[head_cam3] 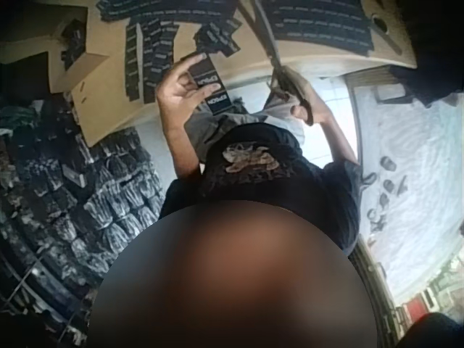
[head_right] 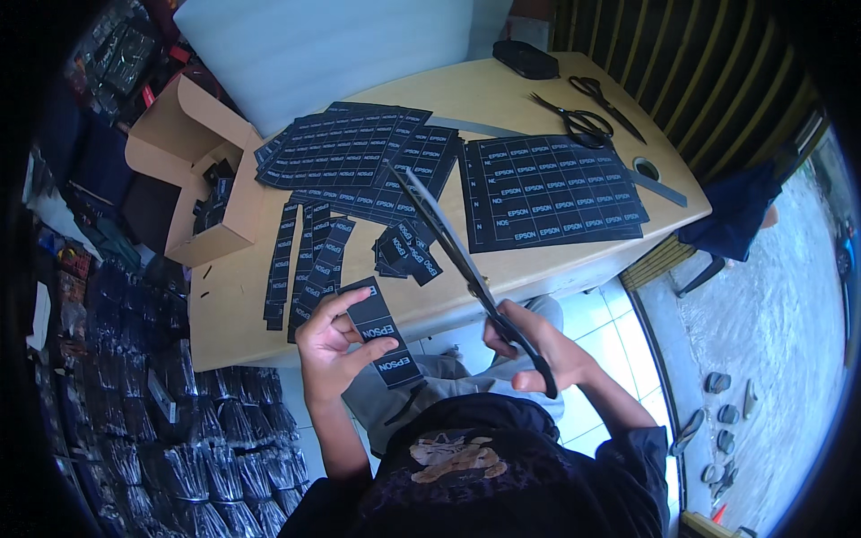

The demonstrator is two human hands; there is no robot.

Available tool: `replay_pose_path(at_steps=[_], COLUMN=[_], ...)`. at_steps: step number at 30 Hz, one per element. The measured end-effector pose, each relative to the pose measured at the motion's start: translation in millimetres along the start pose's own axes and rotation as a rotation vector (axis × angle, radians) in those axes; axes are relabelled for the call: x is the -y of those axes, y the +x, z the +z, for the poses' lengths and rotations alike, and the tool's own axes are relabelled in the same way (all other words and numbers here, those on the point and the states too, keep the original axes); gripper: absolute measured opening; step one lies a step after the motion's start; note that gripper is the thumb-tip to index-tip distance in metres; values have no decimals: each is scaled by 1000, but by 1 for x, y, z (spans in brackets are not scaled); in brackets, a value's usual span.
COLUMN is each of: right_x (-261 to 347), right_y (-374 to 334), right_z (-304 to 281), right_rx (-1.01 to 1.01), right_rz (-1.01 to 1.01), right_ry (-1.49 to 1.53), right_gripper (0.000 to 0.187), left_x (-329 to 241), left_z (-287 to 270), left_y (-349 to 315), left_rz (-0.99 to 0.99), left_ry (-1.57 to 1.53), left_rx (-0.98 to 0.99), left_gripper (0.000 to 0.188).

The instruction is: Cutting black EPSON brand labels from a sheet using scissors.

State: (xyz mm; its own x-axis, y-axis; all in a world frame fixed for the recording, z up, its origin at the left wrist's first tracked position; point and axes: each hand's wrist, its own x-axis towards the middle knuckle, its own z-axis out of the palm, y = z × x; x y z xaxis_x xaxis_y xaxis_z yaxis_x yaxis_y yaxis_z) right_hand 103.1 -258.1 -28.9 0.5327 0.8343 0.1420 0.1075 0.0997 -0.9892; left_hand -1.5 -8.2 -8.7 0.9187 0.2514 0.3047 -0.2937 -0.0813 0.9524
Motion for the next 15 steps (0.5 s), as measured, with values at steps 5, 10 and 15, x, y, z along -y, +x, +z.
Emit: replay_pose_path(at_steps=[5,10,15], right_x=[11,24,24], right_y=[-26,-29,-26], right_z=[-37,-50,-49], right_rx=[261,543,572], right_rz=[169,222,219], right_ry=[-269,-398,-355], right_gripper=[89,68,69], left_x=[-1,-4,-9], left_z=[-12,-16,-13], left_y=[3,5,8], left_rz=[39,4,-95], left_ry=[61,115,137], left_rx=[79,156,286], left_gripper=[61,67,68])
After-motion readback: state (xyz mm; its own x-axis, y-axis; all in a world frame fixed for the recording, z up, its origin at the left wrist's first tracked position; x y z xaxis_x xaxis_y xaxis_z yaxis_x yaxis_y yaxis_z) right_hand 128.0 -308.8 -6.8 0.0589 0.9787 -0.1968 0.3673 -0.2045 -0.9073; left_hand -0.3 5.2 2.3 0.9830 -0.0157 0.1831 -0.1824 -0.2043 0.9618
